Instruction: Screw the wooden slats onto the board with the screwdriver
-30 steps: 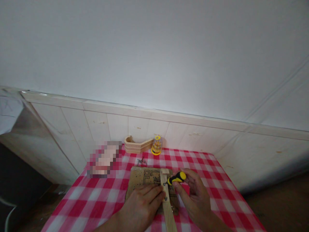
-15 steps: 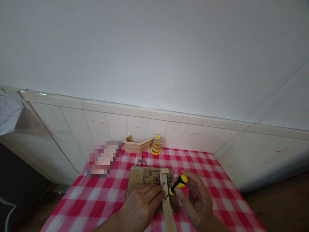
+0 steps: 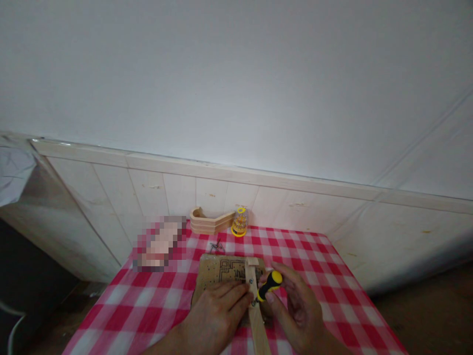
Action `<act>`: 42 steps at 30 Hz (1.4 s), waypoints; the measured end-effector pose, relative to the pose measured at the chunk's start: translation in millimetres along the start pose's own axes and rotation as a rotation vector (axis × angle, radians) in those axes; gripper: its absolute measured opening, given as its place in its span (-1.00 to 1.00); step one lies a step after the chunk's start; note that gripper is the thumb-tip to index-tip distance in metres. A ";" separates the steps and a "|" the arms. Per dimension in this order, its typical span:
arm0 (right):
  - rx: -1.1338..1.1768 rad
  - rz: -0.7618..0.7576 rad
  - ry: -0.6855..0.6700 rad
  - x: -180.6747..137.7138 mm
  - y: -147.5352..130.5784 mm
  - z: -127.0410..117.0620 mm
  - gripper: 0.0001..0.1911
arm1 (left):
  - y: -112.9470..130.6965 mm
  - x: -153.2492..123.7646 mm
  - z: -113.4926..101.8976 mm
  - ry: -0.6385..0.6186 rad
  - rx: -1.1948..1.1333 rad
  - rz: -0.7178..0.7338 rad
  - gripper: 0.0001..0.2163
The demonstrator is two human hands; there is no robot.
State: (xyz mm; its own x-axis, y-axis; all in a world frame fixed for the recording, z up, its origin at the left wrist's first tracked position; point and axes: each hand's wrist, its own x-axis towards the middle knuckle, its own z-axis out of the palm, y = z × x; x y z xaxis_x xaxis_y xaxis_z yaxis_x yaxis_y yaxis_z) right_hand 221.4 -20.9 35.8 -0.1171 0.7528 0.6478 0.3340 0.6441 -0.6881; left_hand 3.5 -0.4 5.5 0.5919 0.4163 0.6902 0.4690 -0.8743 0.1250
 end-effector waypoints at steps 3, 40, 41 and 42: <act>-0.054 -0.008 0.029 -1.9 2.9 -0.4 -0.49 | -1.2 -2.1 2.3 -0.001 -0.001 -0.006 -0.72; 0.066 0.121 0.109 12.7 8.4 0.3 -0.59 | -1.2 -5.2 5.8 0.014 0.015 -0.008 -0.71; 0.068 0.109 0.105 12.8 8.4 -0.1 -0.58 | -1.3 -5.5 6.0 0.017 0.015 -0.008 -0.72; 0.071 0.099 0.097 12.9 8.2 -0.2 -0.57 | -1.4 -5.8 6.2 0.015 0.017 -0.008 -0.72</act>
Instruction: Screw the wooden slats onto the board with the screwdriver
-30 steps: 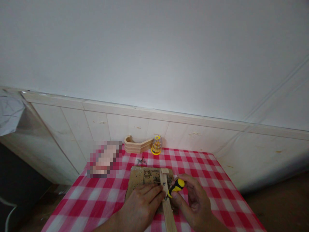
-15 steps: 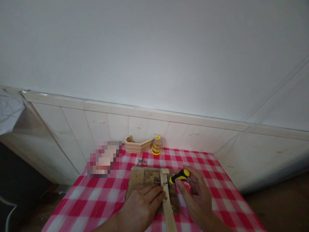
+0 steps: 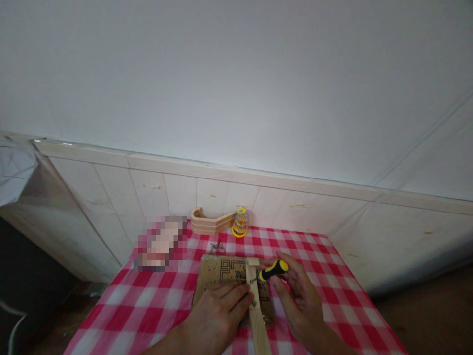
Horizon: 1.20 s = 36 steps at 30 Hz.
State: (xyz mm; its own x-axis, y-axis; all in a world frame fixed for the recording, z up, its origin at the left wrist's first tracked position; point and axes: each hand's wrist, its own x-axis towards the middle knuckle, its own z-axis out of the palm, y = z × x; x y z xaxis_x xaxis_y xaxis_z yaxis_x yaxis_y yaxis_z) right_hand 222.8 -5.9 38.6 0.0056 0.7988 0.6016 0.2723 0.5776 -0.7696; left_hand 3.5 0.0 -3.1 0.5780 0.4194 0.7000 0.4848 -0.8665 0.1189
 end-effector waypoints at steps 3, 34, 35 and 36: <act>-0.010 -0.015 -0.011 -0.5 -1.0 0.7 -0.56 | -0.3 0.1 -0.6 -0.017 0.006 0.008 -0.73; -0.108 -0.046 0.156 -2.0 2.5 6.0 -0.62 | 0.7 2.7 -2.6 0.014 0.005 -0.002 -0.69; -0.093 -0.047 0.149 -3.1 1.1 5.2 -0.61 | 0.7 2.5 -2.3 0.014 0.004 -0.002 -0.69; -0.082 -0.049 0.140 -4.3 -0.3 4.3 -0.61 | 0.6 2.4 -2.0 0.014 0.005 -0.002 -0.69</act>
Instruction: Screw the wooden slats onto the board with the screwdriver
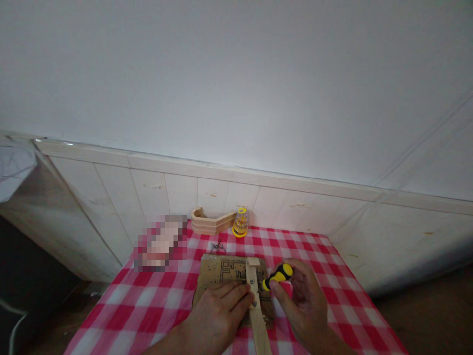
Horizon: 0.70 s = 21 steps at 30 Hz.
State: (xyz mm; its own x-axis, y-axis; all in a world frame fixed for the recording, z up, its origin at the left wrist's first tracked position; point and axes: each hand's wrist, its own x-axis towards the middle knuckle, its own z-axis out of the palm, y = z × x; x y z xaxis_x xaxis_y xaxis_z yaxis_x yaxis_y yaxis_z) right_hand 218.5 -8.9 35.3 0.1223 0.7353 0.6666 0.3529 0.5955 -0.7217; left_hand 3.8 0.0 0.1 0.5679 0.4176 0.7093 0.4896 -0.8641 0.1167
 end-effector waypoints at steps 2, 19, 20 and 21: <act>0.016 -0.003 -0.030 -2.0 -2.9 -2.2 -0.60 | -0.2 0.4 0.5 0.006 0.003 0.001 -0.69; 0.047 -0.043 -0.234 -6.2 -7.7 -6.1 -0.47 | 0.0 2.2 -3.8 -0.042 -0.020 0.007 -0.69; 0.035 -0.056 -0.243 -6.3 -7.3 -6.7 -0.45 | -0.1 2.4 -3.8 -0.046 -0.021 0.007 -0.70; 0.022 -0.066 -0.245 -6.4 -6.9 -7.0 -0.43 | -0.1 2.3 -3.8 -0.046 -0.020 0.005 -0.71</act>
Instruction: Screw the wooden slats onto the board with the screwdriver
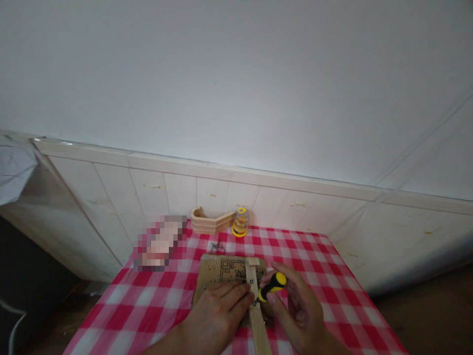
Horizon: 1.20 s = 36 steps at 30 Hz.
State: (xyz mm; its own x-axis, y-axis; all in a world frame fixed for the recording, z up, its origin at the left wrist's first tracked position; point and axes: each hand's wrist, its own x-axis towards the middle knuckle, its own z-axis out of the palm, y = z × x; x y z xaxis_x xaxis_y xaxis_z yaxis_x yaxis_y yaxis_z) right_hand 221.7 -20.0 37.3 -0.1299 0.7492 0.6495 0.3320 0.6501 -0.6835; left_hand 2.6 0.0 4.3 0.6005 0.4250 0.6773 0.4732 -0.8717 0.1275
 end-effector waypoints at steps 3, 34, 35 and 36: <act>-0.034 0.000 0.012 -0.2 1.1 0.6 -0.41 | -0.1 -1.0 1.3 0.003 0.006 -0.002 -0.72; -0.028 0.230 0.241 9.7 13.5 5.7 -0.65 | 0.1 -3.5 4.3 0.033 0.009 -0.010 -0.71; -0.026 0.233 0.224 9.8 13.7 5.4 -0.64 | 0.0 -3.8 4.4 0.030 0.009 -0.008 -0.72; -0.020 0.233 0.206 9.9 13.6 5.1 -0.62 | 0.0 -4.0 4.5 0.029 0.012 -0.006 -0.72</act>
State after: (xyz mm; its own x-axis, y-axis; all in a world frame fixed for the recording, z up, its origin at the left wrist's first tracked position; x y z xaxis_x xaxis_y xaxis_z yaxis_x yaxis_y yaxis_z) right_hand 220.2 -3.1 32.7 0.1430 0.8348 0.5317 0.3492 0.4601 -0.8163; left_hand 3.1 -0.6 -1.6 0.5790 0.4228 0.6972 0.4841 -0.8663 0.1233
